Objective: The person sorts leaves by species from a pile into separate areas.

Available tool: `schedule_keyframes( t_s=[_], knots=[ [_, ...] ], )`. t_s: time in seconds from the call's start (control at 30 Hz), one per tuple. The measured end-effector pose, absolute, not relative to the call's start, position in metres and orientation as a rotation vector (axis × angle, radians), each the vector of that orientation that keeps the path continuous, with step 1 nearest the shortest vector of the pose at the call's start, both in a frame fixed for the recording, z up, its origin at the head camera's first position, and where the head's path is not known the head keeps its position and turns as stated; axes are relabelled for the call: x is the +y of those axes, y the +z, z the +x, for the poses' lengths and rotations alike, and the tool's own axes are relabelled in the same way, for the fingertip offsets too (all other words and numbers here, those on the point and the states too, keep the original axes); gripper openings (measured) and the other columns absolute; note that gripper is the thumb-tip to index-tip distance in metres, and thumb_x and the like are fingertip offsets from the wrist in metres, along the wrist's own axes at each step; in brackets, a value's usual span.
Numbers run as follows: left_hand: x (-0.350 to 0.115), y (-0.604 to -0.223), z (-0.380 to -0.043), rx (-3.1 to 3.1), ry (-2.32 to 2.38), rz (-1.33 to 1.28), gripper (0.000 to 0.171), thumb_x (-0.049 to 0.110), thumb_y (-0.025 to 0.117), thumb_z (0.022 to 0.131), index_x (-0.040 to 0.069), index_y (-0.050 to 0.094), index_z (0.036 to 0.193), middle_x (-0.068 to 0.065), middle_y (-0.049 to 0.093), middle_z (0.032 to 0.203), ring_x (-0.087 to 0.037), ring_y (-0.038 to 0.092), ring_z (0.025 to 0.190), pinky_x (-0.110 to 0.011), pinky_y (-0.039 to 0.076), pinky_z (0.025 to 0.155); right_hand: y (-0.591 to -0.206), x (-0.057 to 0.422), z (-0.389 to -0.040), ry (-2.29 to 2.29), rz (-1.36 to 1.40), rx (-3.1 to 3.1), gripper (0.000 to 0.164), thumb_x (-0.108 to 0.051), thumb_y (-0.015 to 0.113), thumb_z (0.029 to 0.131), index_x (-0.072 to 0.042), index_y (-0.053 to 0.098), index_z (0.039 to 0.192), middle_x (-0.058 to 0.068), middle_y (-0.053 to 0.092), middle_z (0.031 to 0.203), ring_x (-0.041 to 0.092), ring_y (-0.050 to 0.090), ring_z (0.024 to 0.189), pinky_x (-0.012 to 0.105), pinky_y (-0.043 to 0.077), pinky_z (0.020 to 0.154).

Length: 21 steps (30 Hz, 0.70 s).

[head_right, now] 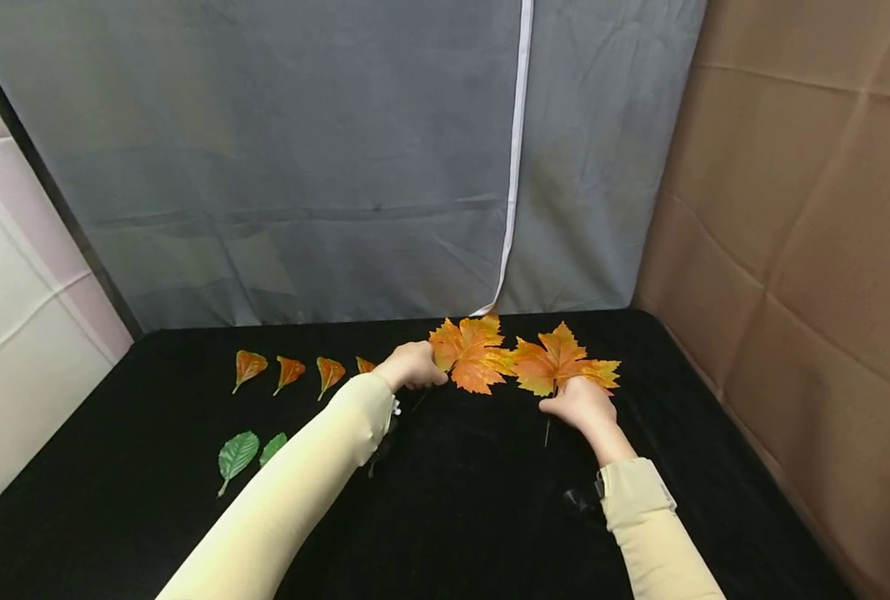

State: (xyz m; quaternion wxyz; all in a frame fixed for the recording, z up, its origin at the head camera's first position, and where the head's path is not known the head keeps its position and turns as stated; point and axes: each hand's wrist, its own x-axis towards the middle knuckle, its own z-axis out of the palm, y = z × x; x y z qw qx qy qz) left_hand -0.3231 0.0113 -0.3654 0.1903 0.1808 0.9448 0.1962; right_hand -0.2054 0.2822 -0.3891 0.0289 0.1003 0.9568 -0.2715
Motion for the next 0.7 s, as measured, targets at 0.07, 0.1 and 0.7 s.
schedule_keyframes(
  t_s=[0.07,0.1,0.7],
  knots=[
    [0.012,-0.365,-0.326,2.640,0.564,0.501,0.022,0.025,0.070,0.083,0.009,0.068,0.068,-0.002,0.063,0.061,-0.017,0.056,0.051,-0.028,0.048,0.050,-0.388,0.286,-0.205,-0.882,0.317,2.932,0.038,-0.030,0.069,0.079,-0.017,0.046,0.052,-0.005,0.043,0.050,0.011,0.042,0.044,0.026,0.037,0.043],
    [0.012,-0.364,-0.327,2.631,0.570,0.495,0.023,0.025,0.070,0.083,0.008,0.069,0.067,-0.002,0.064,0.060,-0.017,0.057,0.050,-0.028,0.049,0.050,-0.386,0.289,-0.204,-0.933,0.326,2.909,0.036,-0.028,0.068,0.080,-0.016,0.048,0.053,-0.004,0.047,0.051,0.011,0.046,0.044,0.026,0.042,0.044],
    [0.016,-0.349,-0.330,2.401,0.804,0.538,0.019,0.017,0.072,0.087,0.007,0.068,0.072,-0.004,0.070,0.068,-0.011,0.060,0.055,-0.026,0.045,0.051,-0.402,0.340,-0.197,-1.968,0.118,2.214,0.019,-0.005,0.055,0.095,-0.002,0.052,0.114,0.001,0.069,0.090,0.010,0.058,0.067,0.025,0.054,0.059]
  ],
)
